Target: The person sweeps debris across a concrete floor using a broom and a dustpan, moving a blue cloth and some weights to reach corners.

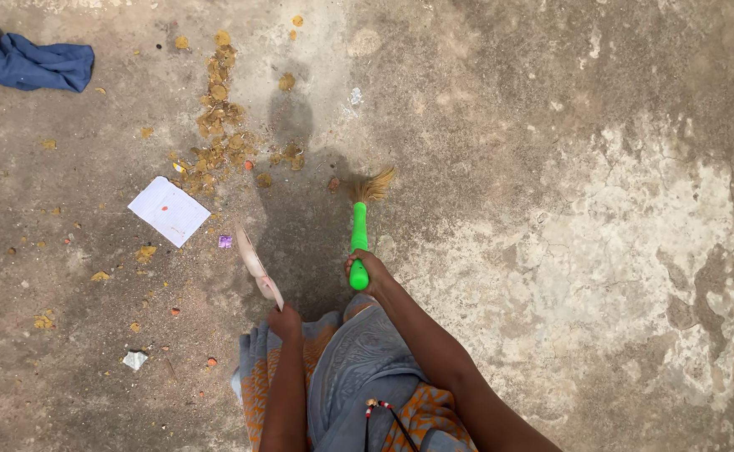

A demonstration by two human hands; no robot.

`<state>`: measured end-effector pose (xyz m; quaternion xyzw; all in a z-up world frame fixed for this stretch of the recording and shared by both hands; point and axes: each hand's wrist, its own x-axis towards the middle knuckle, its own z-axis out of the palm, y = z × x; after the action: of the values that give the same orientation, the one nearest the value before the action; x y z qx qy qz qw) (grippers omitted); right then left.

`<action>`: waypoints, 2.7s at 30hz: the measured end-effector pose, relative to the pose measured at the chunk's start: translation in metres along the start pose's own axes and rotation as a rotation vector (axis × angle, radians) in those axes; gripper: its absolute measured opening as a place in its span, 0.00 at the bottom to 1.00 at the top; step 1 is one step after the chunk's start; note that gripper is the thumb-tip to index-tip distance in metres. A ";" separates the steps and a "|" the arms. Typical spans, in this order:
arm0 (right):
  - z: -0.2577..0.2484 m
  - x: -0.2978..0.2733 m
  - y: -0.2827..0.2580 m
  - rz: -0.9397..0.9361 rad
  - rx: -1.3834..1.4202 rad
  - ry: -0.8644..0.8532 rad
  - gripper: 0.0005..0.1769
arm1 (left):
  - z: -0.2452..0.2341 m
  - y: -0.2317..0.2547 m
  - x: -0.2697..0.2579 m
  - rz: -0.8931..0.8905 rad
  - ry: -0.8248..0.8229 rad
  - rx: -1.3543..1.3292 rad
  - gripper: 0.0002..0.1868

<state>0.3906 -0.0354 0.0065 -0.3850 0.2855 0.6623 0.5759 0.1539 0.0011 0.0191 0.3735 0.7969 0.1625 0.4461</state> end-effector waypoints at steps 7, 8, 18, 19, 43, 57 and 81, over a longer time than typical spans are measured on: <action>-0.018 -0.004 -0.052 -0.116 -0.463 0.131 0.05 | 0.014 -0.001 0.001 0.243 0.113 0.158 0.19; -0.032 -0.019 -0.058 -0.147 -0.492 0.108 0.08 | 0.015 -0.001 0.004 0.236 0.122 0.154 0.19; -0.103 -0.140 -0.060 -0.400 -0.385 0.484 0.28 | 0.022 0.009 0.048 0.307 0.033 0.237 0.19; -0.106 -0.139 -0.063 -0.395 -0.371 0.440 0.26 | 0.019 0.010 0.049 0.338 0.028 0.235 0.19; -0.038 -0.071 0.090 -0.367 -2.092 0.223 0.32 | -0.047 0.000 0.085 0.316 0.163 0.214 0.19; -0.106 -0.137 -0.035 -0.289 -0.308 0.383 0.18 | -0.035 0.019 0.078 0.398 0.018 0.193 0.17; -0.082 -0.144 0.049 -0.315 -1.385 0.483 0.49 | -0.035 0.004 0.101 0.387 0.076 0.232 0.16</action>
<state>0.3635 -0.1892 0.0798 -0.8302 -0.1365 0.4975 0.2112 0.0940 0.0812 -0.0184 0.5617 0.7401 0.1663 0.3302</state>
